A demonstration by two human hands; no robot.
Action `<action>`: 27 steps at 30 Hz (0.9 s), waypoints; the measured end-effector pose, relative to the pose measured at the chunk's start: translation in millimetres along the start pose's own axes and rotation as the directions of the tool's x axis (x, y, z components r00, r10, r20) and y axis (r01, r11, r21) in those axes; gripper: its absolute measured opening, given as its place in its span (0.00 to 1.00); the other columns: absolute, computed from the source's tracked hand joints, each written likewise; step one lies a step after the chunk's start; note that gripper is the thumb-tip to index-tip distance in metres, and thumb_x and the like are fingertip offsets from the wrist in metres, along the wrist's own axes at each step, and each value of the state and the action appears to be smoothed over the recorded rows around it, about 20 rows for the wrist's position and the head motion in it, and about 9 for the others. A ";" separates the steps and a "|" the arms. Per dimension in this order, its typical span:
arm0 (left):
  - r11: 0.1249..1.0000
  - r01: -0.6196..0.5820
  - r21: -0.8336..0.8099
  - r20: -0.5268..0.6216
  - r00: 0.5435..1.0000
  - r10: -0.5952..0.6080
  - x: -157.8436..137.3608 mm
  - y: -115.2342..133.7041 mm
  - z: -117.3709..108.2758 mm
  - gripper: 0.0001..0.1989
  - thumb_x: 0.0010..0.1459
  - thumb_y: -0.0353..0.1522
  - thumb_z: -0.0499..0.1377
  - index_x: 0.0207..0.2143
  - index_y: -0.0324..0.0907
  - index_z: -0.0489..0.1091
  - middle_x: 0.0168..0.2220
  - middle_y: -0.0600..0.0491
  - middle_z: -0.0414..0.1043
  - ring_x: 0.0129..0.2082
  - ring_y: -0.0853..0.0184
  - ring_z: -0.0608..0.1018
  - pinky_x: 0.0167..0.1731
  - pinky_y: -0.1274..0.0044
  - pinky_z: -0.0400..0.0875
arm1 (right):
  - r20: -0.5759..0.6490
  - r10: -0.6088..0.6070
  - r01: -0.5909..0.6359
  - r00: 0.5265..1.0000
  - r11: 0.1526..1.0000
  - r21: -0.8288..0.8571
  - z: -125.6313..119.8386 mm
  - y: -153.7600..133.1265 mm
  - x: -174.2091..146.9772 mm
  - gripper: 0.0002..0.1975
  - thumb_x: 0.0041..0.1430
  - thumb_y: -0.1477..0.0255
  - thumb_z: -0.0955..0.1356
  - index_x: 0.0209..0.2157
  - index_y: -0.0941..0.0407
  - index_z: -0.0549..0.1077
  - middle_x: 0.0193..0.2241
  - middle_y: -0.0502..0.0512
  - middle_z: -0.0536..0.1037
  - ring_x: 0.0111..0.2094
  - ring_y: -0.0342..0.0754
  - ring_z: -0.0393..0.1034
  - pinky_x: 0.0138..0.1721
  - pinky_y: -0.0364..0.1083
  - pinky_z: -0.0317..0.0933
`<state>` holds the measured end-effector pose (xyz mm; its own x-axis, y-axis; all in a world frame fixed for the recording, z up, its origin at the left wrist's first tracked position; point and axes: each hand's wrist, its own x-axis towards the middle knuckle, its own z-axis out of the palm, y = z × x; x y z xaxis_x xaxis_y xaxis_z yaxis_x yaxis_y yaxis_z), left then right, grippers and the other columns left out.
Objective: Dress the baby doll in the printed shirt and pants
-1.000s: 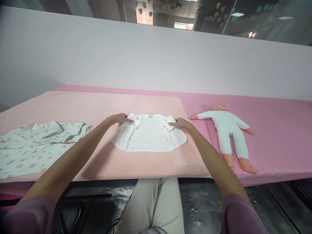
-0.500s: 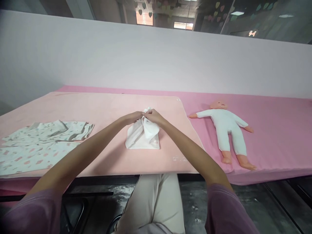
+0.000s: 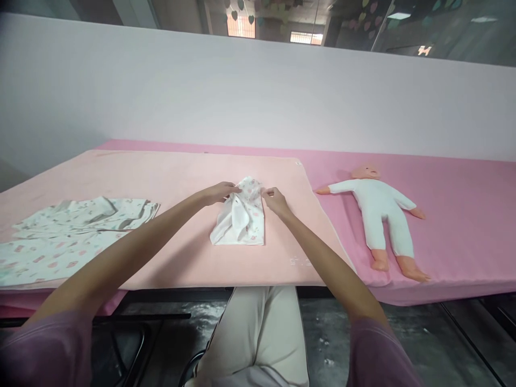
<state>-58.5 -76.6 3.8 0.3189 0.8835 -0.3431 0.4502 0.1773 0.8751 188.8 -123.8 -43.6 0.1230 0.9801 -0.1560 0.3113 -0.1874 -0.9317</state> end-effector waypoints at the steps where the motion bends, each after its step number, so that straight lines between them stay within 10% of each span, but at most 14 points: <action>1: 1.000 0.007 -0.029 -0.016 1.000 -0.008 1.0 -1.7 -2.1 0.20 0.48 0.42 0.74 0.39 0.42 0.77 0.46 0.45 0.83 0.46 0.57 0.82 0.45 0.70 0.75 | -0.012 0.017 -0.017 1.000 1.000 -0.022 -2.9 8.0 2.8 0.16 0.66 0.59 0.74 0.49 0.53 0.76 0.60 0.60 0.80 0.53 0.52 0.77 0.47 0.46 0.72; 7: 0.975 -0.060 -0.214 -0.075 0.996 0.045 4.7 9.3 -10.1 0.10 0.54 0.35 0.71 0.36 0.40 0.77 0.39 0.46 0.81 0.40 0.60 0.81 0.43 0.71 0.75 | 0.214 0.083 -0.075 0.973 0.996 -0.046 1.7 7.9 26.0 0.23 0.65 0.47 0.75 0.37 0.55 0.80 0.46 0.61 0.85 0.45 0.55 0.77 0.44 0.48 0.72; 13: 0.934 -0.159 -0.320 -0.087 0.987 0.138 3.0 50.8 -21.2 0.06 0.62 0.32 0.66 0.38 0.38 0.77 0.36 0.46 0.77 0.36 0.62 0.79 0.41 0.70 0.75 | 0.464 -0.001 -0.211 0.886 0.889 0.406 23.2 -21.6 44.9 0.23 0.66 0.47 0.76 0.42 0.54 0.80 0.43 0.59 0.83 0.44 0.51 0.77 0.50 0.47 0.76; 22: 0.921 -0.268 -0.283 -0.312 0.934 0.176 59.9 87.0 -69.2 0.07 0.65 0.32 0.67 0.40 0.37 0.76 0.42 0.43 0.79 0.44 0.59 0.83 0.51 0.66 0.78 | 0.094 -0.091 0.031 0.991 0.861 0.507 35.2 -54.5 86.3 0.11 0.66 0.59 0.72 0.43 0.50 0.75 0.46 0.55 0.81 0.44 0.48 0.77 0.50 0.46 0.75; 27: 0.989 0.046 0.142 -0.455 0.890 0.024 102.1 34.1 -70.6 0.19 0.66 0.45 0.67 0.43 0.37 0.75 0.51 0.33 0.81 0.50 0.49 0.85 0.48 0.62 0.79 | -0.105 -0.028 0.055 0.994 0.962 0.267 36.0 -33.9 84.0 0.11 0.59 0.63 0.72 0.40 0.50 0.69 0.41 0.53 0.79 0.42 0.50 0.76 0.44 0.49 0.73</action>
<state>-69.5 50.3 22.7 -0.0854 0.9879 -0.1292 0.5786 0.1547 0.8008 154.7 -32.6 -36.9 0.2125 0.9726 -0.0945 0.0547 -0.1084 -0.9926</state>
